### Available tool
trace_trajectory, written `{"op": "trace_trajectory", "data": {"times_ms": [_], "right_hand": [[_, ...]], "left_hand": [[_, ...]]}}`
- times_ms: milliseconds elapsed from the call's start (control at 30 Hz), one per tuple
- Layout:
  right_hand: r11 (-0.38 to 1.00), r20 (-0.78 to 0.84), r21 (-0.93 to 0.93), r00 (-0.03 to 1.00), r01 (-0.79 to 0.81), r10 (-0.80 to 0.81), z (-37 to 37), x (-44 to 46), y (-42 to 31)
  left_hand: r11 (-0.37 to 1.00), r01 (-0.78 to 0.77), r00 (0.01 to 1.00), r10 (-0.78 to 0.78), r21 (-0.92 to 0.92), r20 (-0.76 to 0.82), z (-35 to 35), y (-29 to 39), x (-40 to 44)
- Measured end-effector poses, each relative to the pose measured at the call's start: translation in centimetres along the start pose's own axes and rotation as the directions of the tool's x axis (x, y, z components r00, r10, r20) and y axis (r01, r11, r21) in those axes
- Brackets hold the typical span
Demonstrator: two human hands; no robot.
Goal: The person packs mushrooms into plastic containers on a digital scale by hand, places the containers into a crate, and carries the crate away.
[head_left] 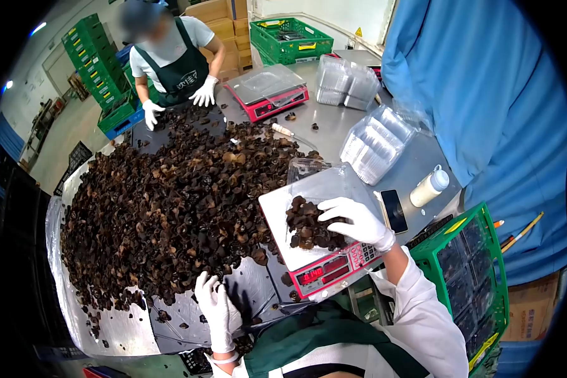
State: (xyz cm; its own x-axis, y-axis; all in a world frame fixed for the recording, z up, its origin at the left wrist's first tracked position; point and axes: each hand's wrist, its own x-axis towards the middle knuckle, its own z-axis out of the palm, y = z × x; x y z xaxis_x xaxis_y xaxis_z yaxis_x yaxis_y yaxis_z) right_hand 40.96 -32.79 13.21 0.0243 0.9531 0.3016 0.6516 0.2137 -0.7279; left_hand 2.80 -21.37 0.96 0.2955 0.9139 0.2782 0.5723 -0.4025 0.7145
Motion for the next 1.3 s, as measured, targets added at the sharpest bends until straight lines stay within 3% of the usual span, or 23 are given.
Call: {"op": "trace_trajectory", "data": {"times_ms": [67, 200, 233, 267, 300, 333, 400, 467, 500, 533, 600, 633, 700, 767, 833, 933, 967, 1000, 1067, 1133, 1200, 1267, 1300], "right_hand": [[0.887, -0.055, 0.423, 0.972, -0.184, 0.228, -1.1, -1.7, 0.7], [0.725, -0.108, 0.627, 0.889, -0.286, 0.444, -2.2, -2.0, 0.3], [0.69, -0.092, 0.687, 0.914, -0.229, 0.395, -1.6, -1.6, 0.4], [0.722, -0.056, 0.661, 0.946, -0.206, 0.321, -0.9, -1.2, 0.5], [0.907, -0.055, 0.381, 0.975, -0.179, 0.215, -0.5, -0.7, 0.2], [0.992, -0.013, 0.064, 0.994, -0.111, 0.112, -0.2, -0.4, -0.1], [0.984, -0.062, 0.15, 0.992, -0.096, 0.107, -0.4, -0.7, -0.3], [0.914, -0.111, 0.333, 0.953, -0.232, 0.282, -2.2, -2.0, -1.3], [0.83, -0.12, 0.405, 0.878, -0.384, 0.464, -3.4, -2.6, -2.3], [0.869, -0.212, 0.355, 0.876, -0.345, 0.434, -3.9, -4.0, -1.3], [0.802, -0.3, 0.428, 0.771, -0.417, 0.561, -4.7, -6.6, 0.1], [0.78, -0.322, 0.462, 0.74, -0.421, 0.59, -4.9, -8.3, 1.1], [0.761, -0.333, 0.492, 0.716, -0.423, 0.613, -4.4, -8.6, 2.5], [0.684, -0.436, 0.682, 0.607, -0.259, 0.664, -3.0, -7.9, 3.0], [0.53, -0.316, 0.832, 0.644, -0.165, 0.697, -1.4, -7.0, 6.9], [0.303, -0.181, 0.949, 0.629, -0.091, 0.756, 0.2, -4.5, 10.4], [0.257, -0.163, 0.965, 0.663, -0.046, 0.73, 0.4, -4.0, 10.4], [0.323, -0.207, 0.946, 0.729, -0.021, 0.653, 0.6, -4.0, 10.1], [0.6, -0.366, 0.788, 0.678, -0.139, 0.638, 0.4, -2.7, 4.2], [0.877, -0.433, 0.435, 0.806, -0.206, 0.404, 0.6, -4.3, 1.6], [0.898, -0.406, 0.253, 0.803, -0.361, 0.437, 2.8, -6.3, 1.7], [0.91, -0.474, -0.077, 0.818, -0.407, 0.326, 3.8, -7.2, 0.0], [0.878, -0.445, 0.022, 0.782, -0.478, 0.436, 4.2, -7.9, 0.4]], "left_hand": [[0.996, -0.079, 0.996, 0.078, 0.037, 0.041, 1.3, 1.4, 0.3], [0.993, -0.046, 0.988, 0.062, -0.112, 0.144, 3.6, 3.0, 1.4], [0.987, -0.056, 0.985, 0.08, -0.153, 0.156, 4.0, 3.9, 1.9], [0.984, -0.061, 0.979, 0.091, -0.166, 0.18, 4.5, 4.8, 2.5], [0.982, -0.079, 0.977, 0.11, -0.17, 0.181, 4.9, 6.0, 3.0], [0.98, -0.097, 0.975, 0.129, -0.175, 0.182, 5.1, 7.4, 3.4], [0.979, -0.139, 0.966, 0.167, -0.149, 0.197, 5.6, 9.0, 3.9], [0.977, -0.142, 0.968, 0.171, -0.161, 0.185, 5.9, 9.1, 3.8], [0.973, -0.072, 0.973, 0.117, -0.22, 0.199, 5.8, 8.8, 3.7], [0.961, -0.001, 0.974, 0.063, -0.278, 0.216, 5.7, 8.4, 3.6], [0.919, 0.115, 0.98, -0.043, -0.378, 0.193, 5.1, 7.4, 3.3], [0.929, 0.09, 0.987, -0.036, -0.359, 0.155, 5.0, 6.0, 3.0], [0.91, 0.152, 0.987, -0.118, -0.387, 0.11, 5.0, 4.5, 2.6], [0.903, 0.168, 0.984, -0.126, -0.396, 0.13, 4.9, 6.6, 3.4], [0.918, 0.124, 0.982, -0.058, -0.376, 0.181, 5.8, 9.1, 4.7], [0.853, 0.315, 0.886, -0.107, -0.416, 0.451, 8.4, 11.2, 5.8], [0.672, 0.423, 0.845, -0.049, -0.608, 0.532, 10.7, 9.2, 5.7], [0.627, 0.485, 0.809, -0.056, -0.61, 0.586, 10.5, 10.4, 5.8], [0.595, 0.491, 0.799, -0.017, -0.637, 0.601, 10.5, 10.0, 5.3], [0.592, 0.513, 0.781, -0.02, -0.622, 0.624, 9.8, 10.3, 4.5], [0.512, 0.595, 0.75, -0.077, -0.619, 0.657, 8.8, 11.1, 3.4], [0.527, 0.63, 0.709, -0.09, -0.57, 0.699, 8.3, 10.1, 2.9], [0.472, 0.664, 0.689, -0.085, -0.58, 0.719, 8.0, 10.1, 2.6]]}}
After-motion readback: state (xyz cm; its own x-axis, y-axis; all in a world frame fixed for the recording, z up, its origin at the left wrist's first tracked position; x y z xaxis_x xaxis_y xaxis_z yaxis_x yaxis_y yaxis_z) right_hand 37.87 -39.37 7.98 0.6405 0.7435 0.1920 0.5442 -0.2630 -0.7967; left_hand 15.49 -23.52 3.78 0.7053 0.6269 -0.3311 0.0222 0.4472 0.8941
